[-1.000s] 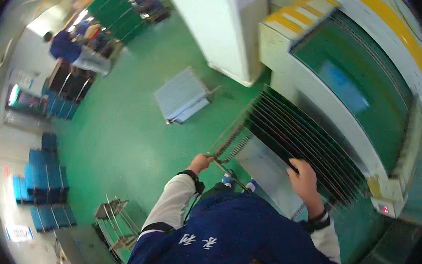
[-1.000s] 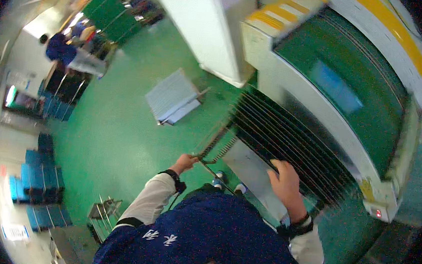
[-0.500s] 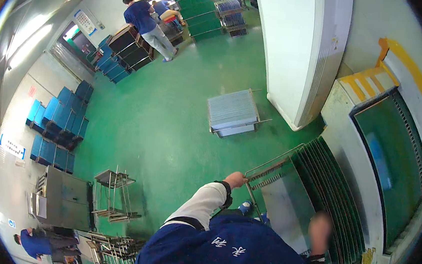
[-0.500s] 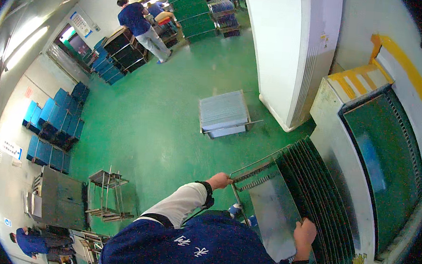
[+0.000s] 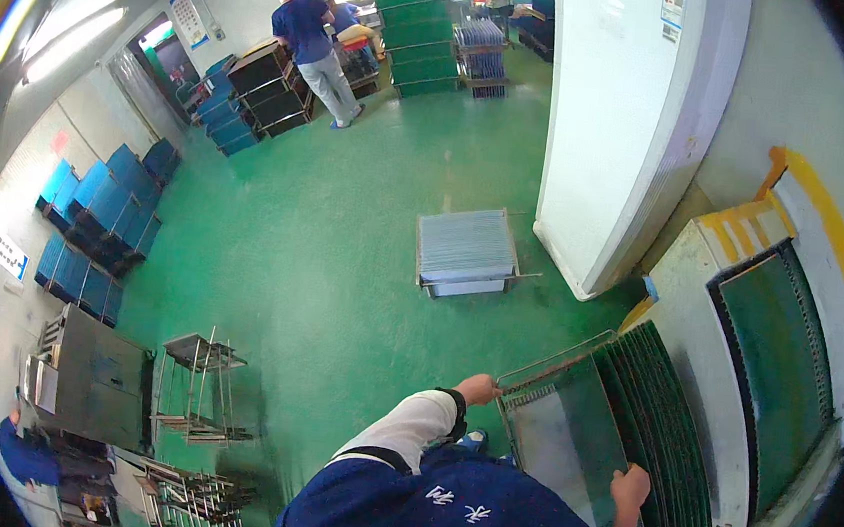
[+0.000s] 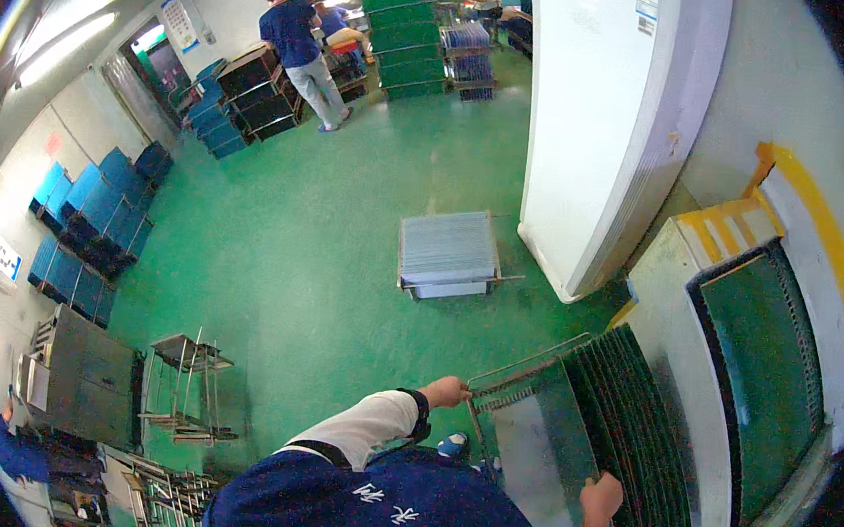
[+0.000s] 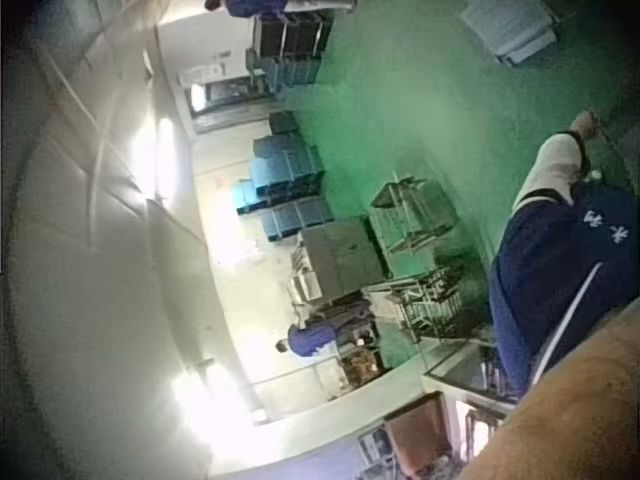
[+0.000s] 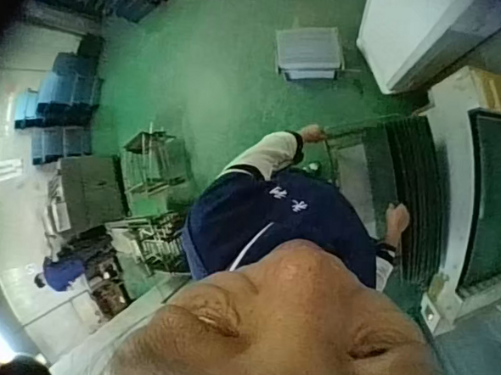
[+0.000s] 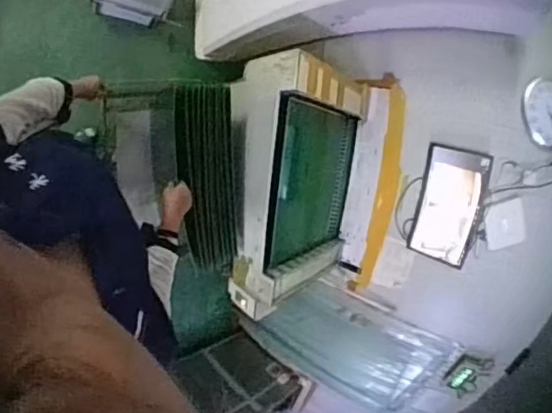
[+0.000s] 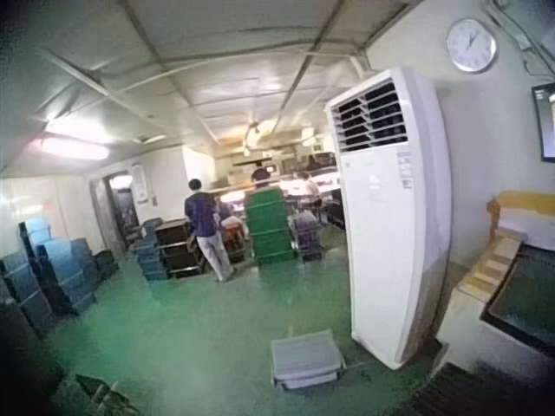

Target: Placing printed circuit boards into a processing machine and organizing them in racks on a fabrication floor.

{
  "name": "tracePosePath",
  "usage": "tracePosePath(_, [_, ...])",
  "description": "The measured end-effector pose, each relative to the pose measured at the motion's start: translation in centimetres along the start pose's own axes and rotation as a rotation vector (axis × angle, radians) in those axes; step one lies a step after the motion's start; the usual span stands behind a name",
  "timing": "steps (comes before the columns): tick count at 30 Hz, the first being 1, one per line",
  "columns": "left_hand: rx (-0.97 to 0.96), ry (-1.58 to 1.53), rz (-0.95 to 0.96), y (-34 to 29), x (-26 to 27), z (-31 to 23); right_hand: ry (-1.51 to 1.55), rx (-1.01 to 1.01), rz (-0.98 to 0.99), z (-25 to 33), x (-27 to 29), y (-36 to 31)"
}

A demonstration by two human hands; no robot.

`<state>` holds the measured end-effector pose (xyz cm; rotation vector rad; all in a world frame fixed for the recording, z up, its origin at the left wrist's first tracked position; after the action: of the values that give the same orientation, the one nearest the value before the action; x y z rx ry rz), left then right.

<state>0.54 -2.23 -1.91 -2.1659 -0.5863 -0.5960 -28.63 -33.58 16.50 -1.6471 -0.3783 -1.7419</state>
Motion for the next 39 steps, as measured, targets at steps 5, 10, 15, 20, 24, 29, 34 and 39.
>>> tracePosePath(5, [-0.009, -0.073, -0.009, -1.0, 0.8, -0.5, 0.045, -0.086, 0.069, 0.3, 0.5, -0.1])
tracePosePath(10, [-0.027, -0.072, 0.050, -1.3, 1.0, -0.9, 0.027, -0.069, 0.040, 0.1, 0.0, -0.1])
tracePosePath(15, [-0.055, -0.069, -0.020, 0.2, 0.3, 0.5, -0.010, -0.049, 0.033, 0.7, 0.5, 0.1])
tracePosePath(20, [-0.093, -0.022, 0.078, 0.5, -0.1, 0.0, -0.005, -0.109, 0.016, 0.5, 0.4, -0.2])
tracePosePath(24, [-0.083, -0.053, 0.047, 0.4, 0.3, 0.3, -0.017, -0.096, -0.006, 0.4, -0.2, -0.4])
tracePosePath(29, [-0.056, -0.050, 0.105, -0.6, 0.8, -0.8, -0.045, -0.130, -0.052, -0.9, -0.5, 0.3])
tracePosePath(34, [-0.089, -0.005, 0.069, 0.0, 0.4, 0.2, -0.032, -0.138, -0.067, 1.5, 2.0, -0.6])
tracePosePath(39, [-0.143, -0.054, 0.042, -0.1, 0.3, -0.3, -0.067, -0.167, -0.075, 0.1, 1.0, -0.2])
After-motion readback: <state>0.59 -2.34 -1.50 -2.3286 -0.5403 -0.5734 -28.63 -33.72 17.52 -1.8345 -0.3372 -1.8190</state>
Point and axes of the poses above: each hand's wrist, its own y-axis towards the middle knuckle, its own x-axis out of the back of the hand, z = x × y, the point moved 8 cm from there along y, towards the middle knuckle, and after that the axes turned 1 degree about z, right-handed, at the moved point
